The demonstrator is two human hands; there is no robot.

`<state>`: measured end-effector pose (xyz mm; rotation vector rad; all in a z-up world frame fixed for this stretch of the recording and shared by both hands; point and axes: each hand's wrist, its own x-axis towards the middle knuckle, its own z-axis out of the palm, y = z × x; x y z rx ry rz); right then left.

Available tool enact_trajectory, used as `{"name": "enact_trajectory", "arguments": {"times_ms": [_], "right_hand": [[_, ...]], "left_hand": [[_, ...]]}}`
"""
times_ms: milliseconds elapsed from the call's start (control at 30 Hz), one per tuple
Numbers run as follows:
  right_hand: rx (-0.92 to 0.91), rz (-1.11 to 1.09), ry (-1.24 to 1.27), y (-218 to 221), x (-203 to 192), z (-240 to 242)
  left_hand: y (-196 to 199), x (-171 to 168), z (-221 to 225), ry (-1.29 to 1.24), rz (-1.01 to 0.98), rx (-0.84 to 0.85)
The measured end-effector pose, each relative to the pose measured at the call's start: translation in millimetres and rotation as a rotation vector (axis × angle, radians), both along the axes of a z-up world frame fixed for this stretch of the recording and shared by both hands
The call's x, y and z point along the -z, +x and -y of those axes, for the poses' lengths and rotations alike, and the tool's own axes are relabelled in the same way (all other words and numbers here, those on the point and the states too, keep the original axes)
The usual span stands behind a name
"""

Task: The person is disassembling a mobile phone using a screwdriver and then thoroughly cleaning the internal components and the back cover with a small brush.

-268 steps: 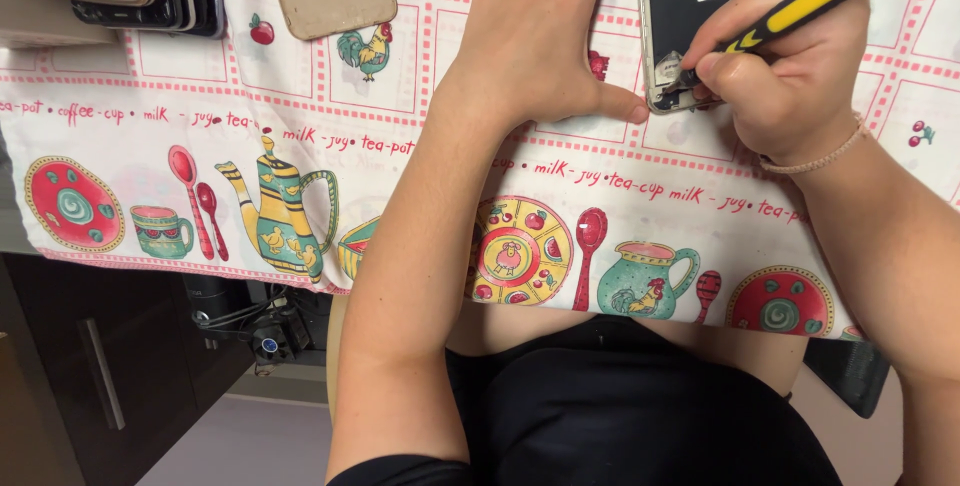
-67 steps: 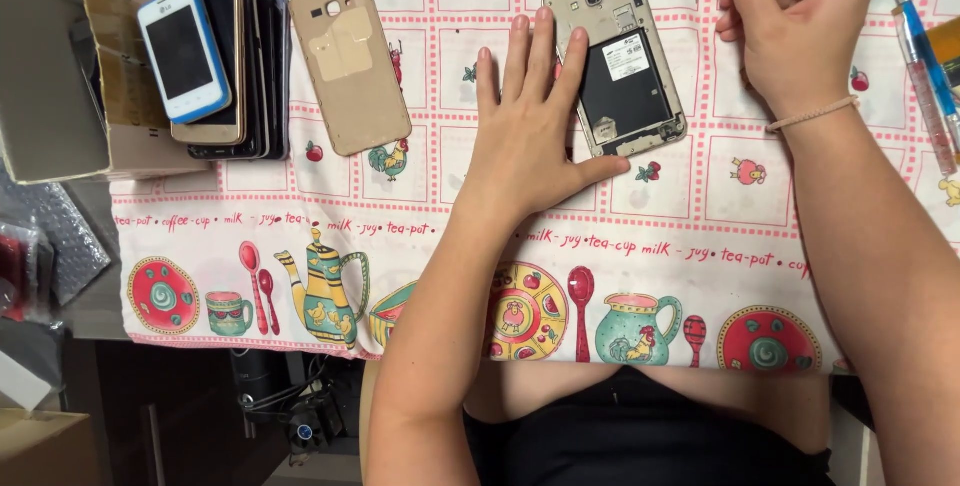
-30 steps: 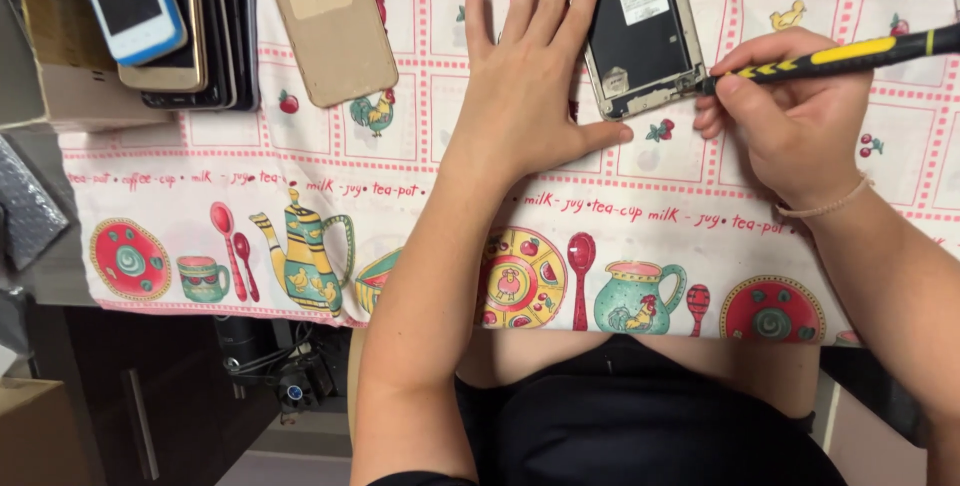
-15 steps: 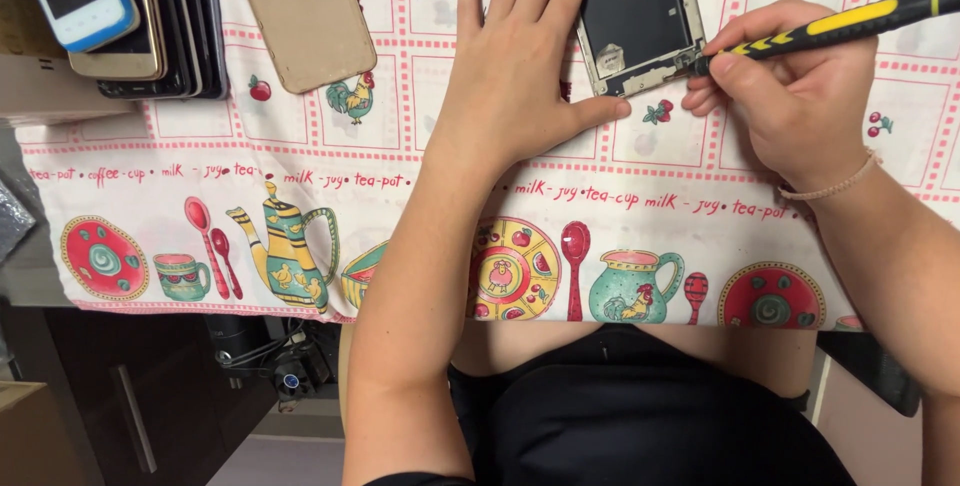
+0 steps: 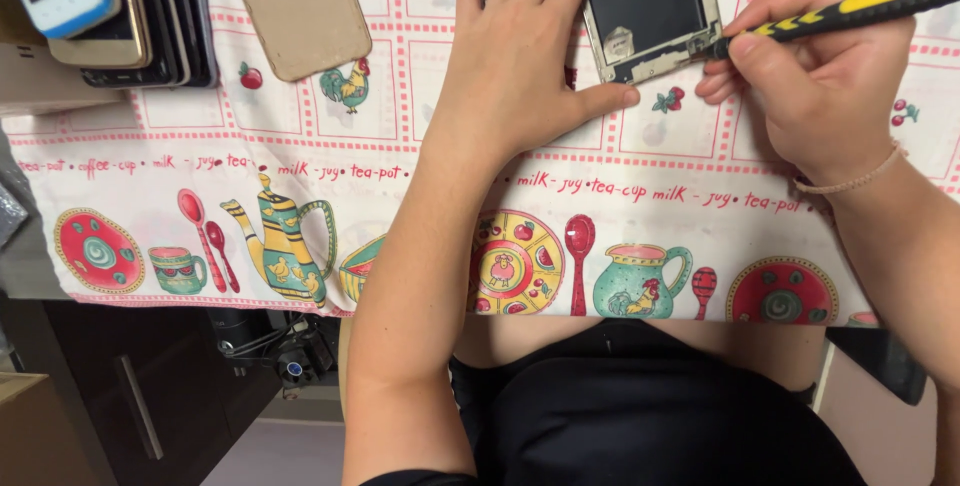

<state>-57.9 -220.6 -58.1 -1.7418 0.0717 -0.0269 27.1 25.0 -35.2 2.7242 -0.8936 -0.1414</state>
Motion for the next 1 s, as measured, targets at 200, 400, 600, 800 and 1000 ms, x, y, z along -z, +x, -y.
{"name": "enact_trajectory", "arguments": {"times_ms": [200, 400, 600, 800, 1000], "right_hand": [[-0.052, 0.099, -0.149, -2, -5, -5], [-0.173, 0.245, -0.603, -1, -19, -4], [-0.157, 0.518, -0.738, 1, -9, -6], [-0.079, 0.636, -0.89, 8, -16, -20], [-0.222, 0.593, -0.44, 7, -22, -14]], "left_hand": [[-1, 0, 0, -0.007, 0.016, -0.002], [-1, -3, 0, -0.027, 0.019, 0.011], [-6, -24, 3, -0.381, 0.161, 0.365], [-15, -47, 11, -0.621, 0.4, 0.481], [-27, -41, 18, -0.739, 0.452, 0.346]]}}
